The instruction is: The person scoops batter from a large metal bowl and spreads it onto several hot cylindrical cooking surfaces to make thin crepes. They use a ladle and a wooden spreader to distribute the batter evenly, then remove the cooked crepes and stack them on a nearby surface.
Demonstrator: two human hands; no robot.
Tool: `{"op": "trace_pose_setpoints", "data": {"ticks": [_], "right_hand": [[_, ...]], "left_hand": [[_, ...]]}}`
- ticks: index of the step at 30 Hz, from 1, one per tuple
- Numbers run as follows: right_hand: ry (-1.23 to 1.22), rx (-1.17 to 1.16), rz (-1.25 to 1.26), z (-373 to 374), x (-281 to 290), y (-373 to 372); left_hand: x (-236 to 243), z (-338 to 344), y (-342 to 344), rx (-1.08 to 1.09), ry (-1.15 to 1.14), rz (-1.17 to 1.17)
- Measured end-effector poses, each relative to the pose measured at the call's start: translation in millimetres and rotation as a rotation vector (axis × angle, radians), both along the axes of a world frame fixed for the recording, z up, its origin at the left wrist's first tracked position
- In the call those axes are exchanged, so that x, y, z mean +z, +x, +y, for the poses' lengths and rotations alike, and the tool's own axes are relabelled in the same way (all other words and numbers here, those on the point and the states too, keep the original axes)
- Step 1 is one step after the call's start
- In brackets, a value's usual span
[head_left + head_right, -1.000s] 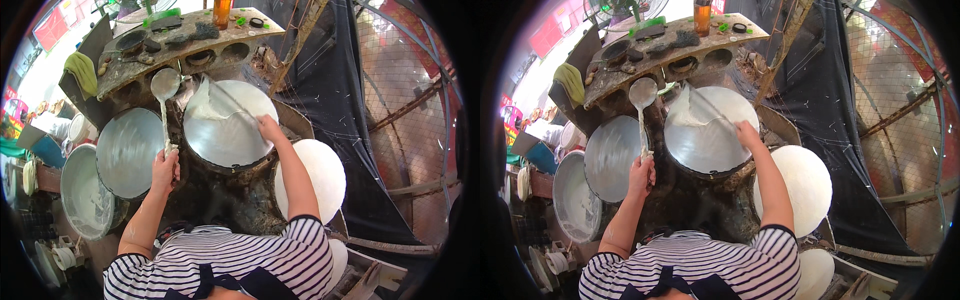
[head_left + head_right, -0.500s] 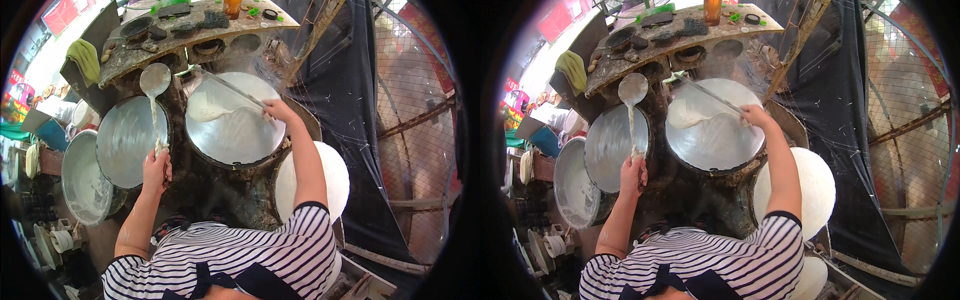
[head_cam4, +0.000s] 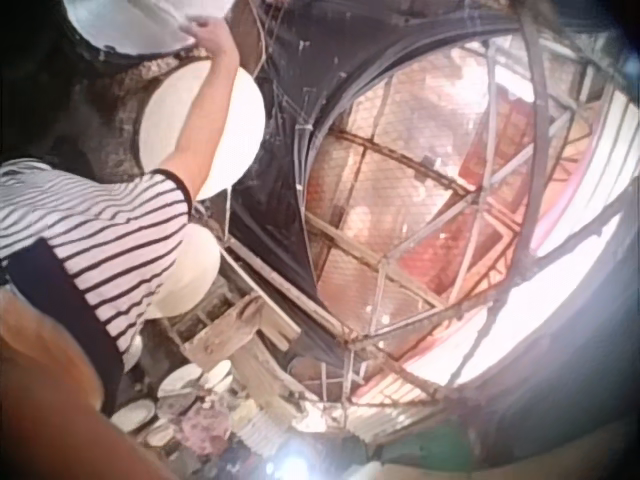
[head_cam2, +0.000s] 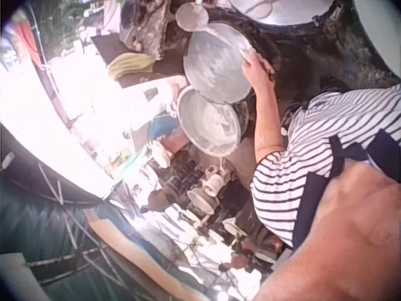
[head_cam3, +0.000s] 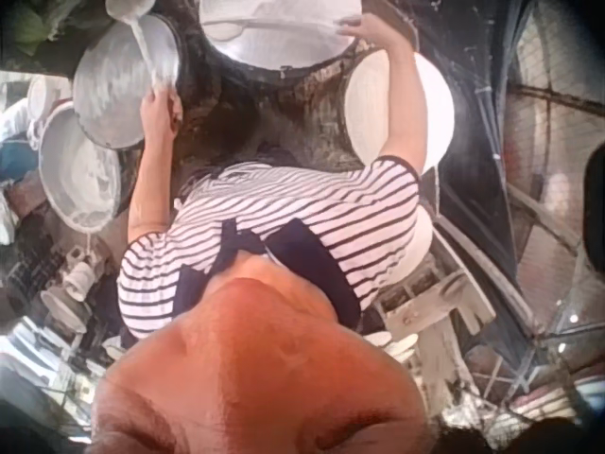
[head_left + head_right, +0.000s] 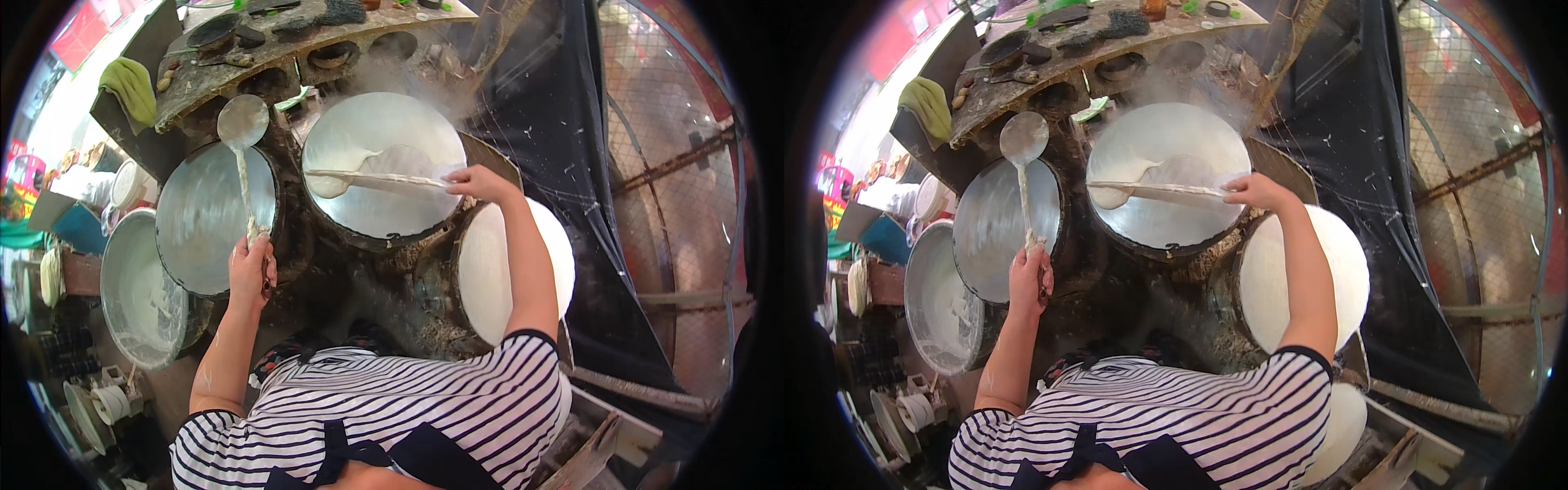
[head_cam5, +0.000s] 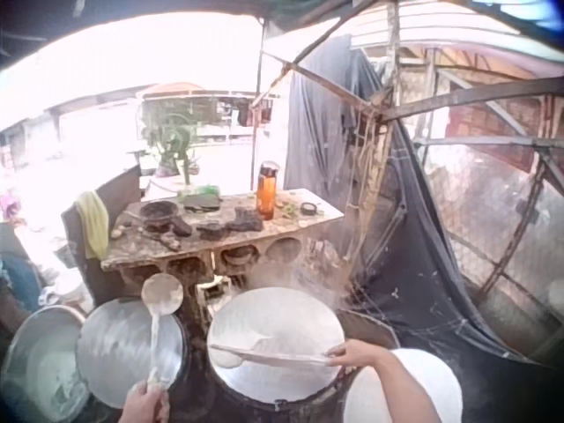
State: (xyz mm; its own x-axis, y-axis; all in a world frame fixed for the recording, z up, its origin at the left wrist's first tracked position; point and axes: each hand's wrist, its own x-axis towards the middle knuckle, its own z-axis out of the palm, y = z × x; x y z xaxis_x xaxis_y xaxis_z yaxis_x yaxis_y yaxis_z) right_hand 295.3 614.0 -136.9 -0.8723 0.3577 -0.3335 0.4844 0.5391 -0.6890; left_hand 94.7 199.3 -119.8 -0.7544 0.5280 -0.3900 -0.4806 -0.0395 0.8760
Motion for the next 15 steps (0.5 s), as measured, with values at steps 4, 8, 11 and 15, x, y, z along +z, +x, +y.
{"op": "trace_pose_setpoints", "data": {"ticks": [4,8,11,15], "right_hand": [[0.268,-0.29,0.032,-88.5,-34.0,70.1],[-0.654,-0.751,0.231,-235.0,-57.8,-10.4],[-0.954,-0.866,0.509,-302.6,-98.6,-127.1],[-0.885,-0.953,0.586,-353.9,-109.2,-197.4]], "left_hand": [[-2.6,-12.7,-18.1,-0.086,0.015,0.0],[-10.2,-31.5,-38.5,-0.182,0.014,0.02],[-8.2,-47.5,-54.9,-0.234,-0.01,0.021],[-6.5,-61.2,-73.0,-0.272,-0.032,0.042]]}}
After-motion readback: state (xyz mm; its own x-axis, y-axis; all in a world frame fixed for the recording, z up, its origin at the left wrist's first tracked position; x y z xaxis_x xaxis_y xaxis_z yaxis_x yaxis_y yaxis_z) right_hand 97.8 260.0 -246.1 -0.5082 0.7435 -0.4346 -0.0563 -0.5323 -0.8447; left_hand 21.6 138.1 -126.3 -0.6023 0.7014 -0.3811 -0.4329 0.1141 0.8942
